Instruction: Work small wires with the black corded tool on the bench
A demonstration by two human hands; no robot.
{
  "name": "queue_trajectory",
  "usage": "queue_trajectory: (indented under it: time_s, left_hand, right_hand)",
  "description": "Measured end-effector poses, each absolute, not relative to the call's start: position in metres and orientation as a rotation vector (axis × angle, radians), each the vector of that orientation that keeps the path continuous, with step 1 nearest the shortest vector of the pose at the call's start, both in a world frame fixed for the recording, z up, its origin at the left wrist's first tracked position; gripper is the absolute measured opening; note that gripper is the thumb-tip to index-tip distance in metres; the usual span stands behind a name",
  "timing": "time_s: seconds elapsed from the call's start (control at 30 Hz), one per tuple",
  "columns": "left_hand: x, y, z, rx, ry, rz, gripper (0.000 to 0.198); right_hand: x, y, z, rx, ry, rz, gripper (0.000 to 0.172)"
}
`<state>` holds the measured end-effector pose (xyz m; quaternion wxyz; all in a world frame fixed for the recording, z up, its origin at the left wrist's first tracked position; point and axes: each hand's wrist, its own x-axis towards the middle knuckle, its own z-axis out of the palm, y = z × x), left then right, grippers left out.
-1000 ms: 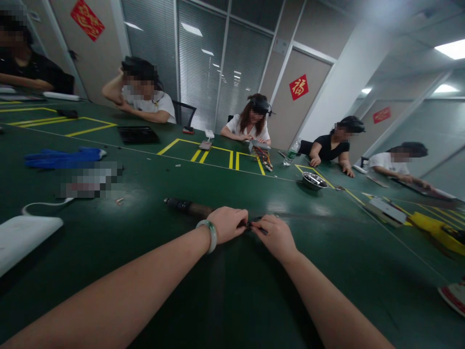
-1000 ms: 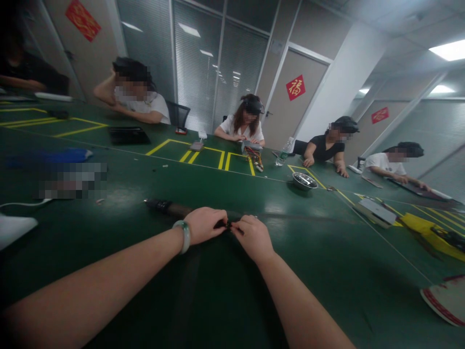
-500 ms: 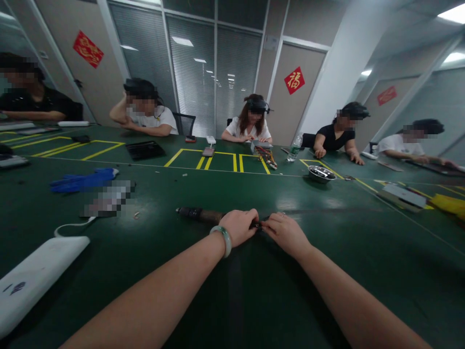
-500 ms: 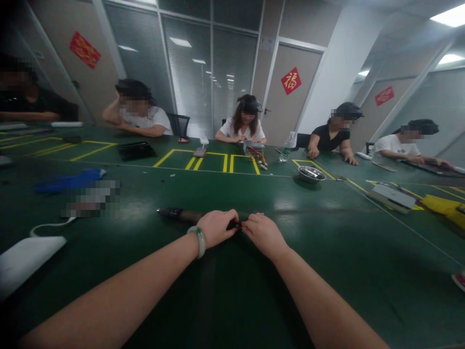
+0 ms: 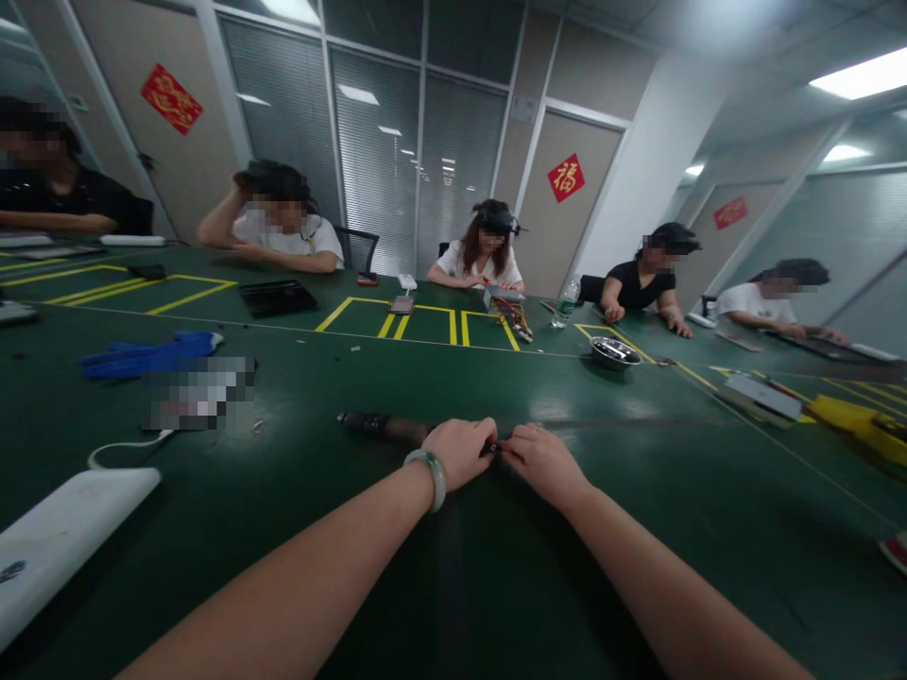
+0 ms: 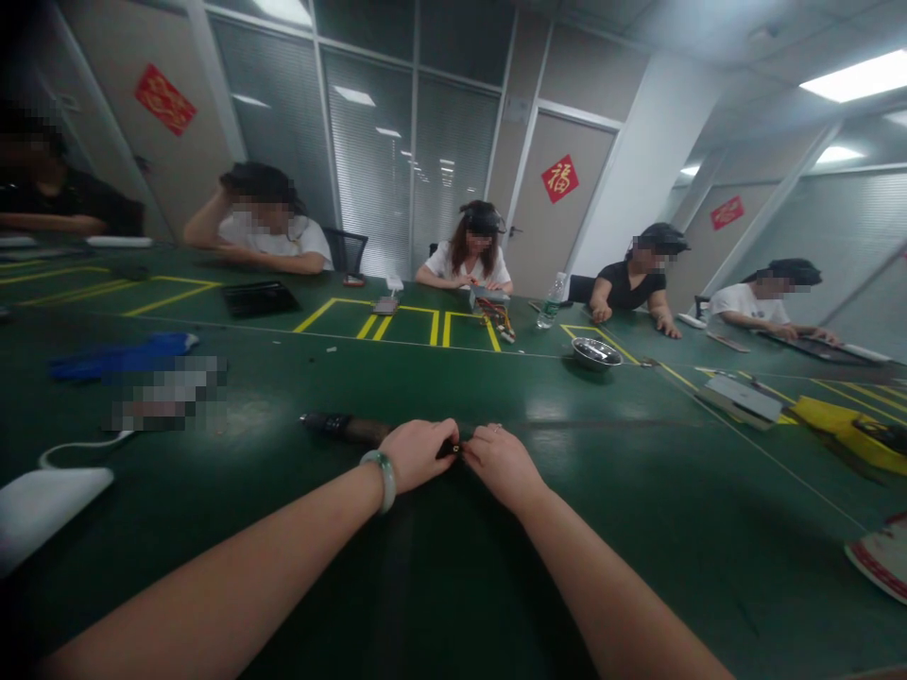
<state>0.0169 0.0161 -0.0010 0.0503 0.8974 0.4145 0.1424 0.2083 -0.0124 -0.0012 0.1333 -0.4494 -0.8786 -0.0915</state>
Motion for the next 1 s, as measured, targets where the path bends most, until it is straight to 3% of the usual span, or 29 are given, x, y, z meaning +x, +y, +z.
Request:
queue_trajectory:
  time_s: [0.3,0.6,0.87,1.0]
  left_hand:
    - [0.017,0.014,0.001,2.726,1.307,0.425,0.025]
    - [0.016,0.014,-0.004,2.725,1.231,0.592,0.039]
    - [0.017,0.017,-0.011,2.839,1.145,0.69,0.047]
    - [0.012,0.014,-0.008,2.867,1.093,0.741,0.049]
  right_hand:
    - [0.204,-0.011,0.007,-1.368,-2.581,-0.348,0.013]
    - [0.201,-0.011,-0.007,-1.482,-2.535,-0.146,0.011]
    - [0.197,-0.003,-0.005,-1.257,-2.74,-0.462,0.016]
    - [0.212,0.011,-0.001,-1.458,-2.703,-0.546,0.015]
